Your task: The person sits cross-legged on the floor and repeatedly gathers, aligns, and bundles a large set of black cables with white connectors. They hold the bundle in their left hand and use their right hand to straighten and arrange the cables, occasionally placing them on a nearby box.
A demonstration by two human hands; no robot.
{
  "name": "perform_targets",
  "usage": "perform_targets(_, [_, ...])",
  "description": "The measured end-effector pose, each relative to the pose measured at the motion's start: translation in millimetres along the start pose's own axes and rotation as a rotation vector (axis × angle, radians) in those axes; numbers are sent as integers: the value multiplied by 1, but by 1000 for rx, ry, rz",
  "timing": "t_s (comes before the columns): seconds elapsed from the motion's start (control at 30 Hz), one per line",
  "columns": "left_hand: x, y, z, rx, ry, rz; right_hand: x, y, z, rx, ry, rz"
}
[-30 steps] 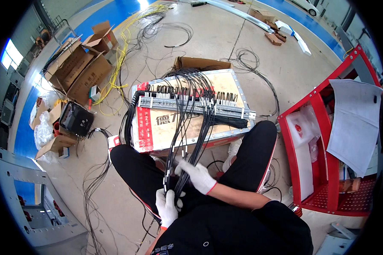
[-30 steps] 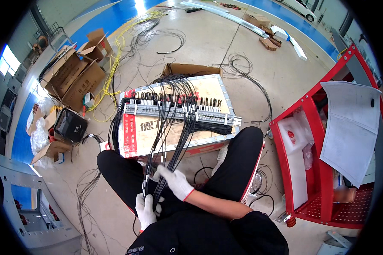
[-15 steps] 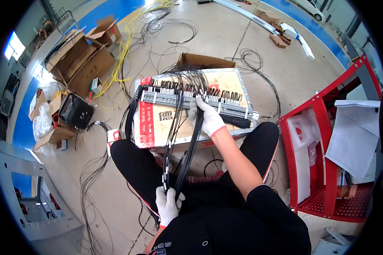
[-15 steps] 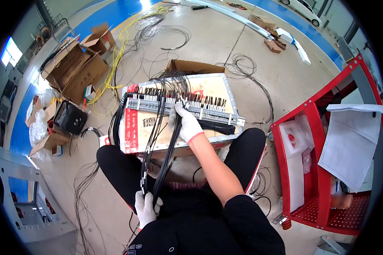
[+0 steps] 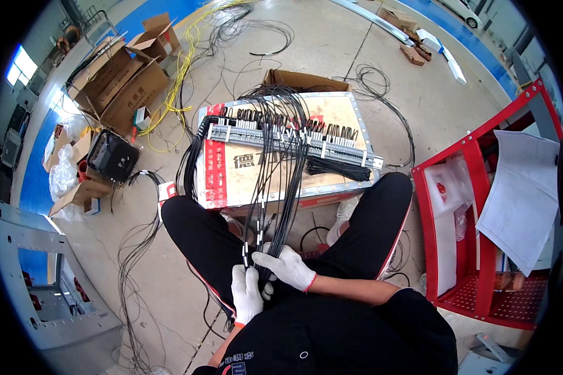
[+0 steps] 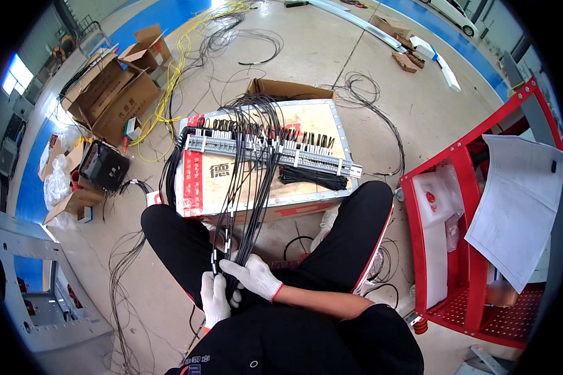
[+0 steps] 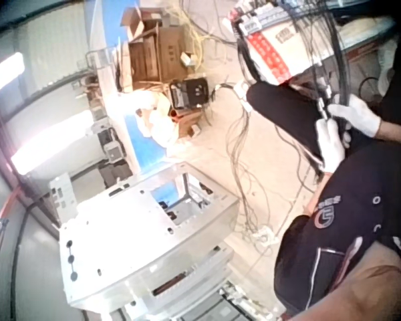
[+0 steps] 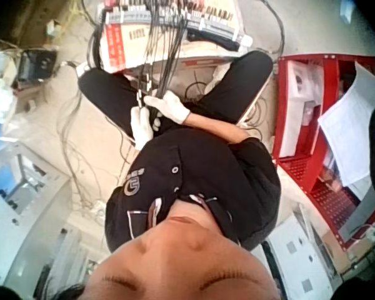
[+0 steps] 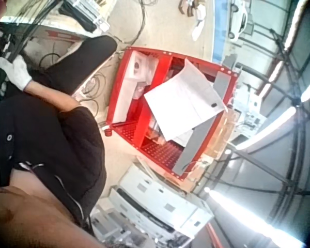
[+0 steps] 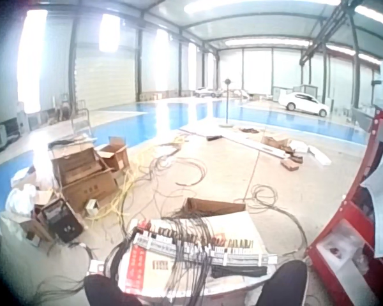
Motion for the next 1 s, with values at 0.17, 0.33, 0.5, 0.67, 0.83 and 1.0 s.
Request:
perform_targets(0.17, [-4, -1, 3, 6, -102, -48, 12, -5, -2, 239, 223, 188])
perform_targets(0.33, [-1, -4, -1, 27, 41, -48, 11, -2, -5, 81, -86, 113])
perform_targets(0.5, [3, -10, -4, 122, 110, -199, 3, -7, 2, 0, -532, 8])
perform_targets(0.67, [10, -13, -16, 111, 229, -226, 11, -7, -1, 84, -212, 150])
perform_targets(0.83, [7, -12, -9, 59, 262, -264, 25, -41, -31, -54, -1029, 0])
perform_targets(1.0, [-4, 0, 5, 25, 109, -69, 79, -125, -44, -36, -975, 133])
Point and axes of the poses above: each hand's wrist, its own y-axis away from the middle knuckle, its own x-axis out of the back of the hand, z = x × y, the point moved 3 cm from there along -y, towards the middle knuckle, and after that the axes turned 11 degrees about y, right-handed, at the moved point
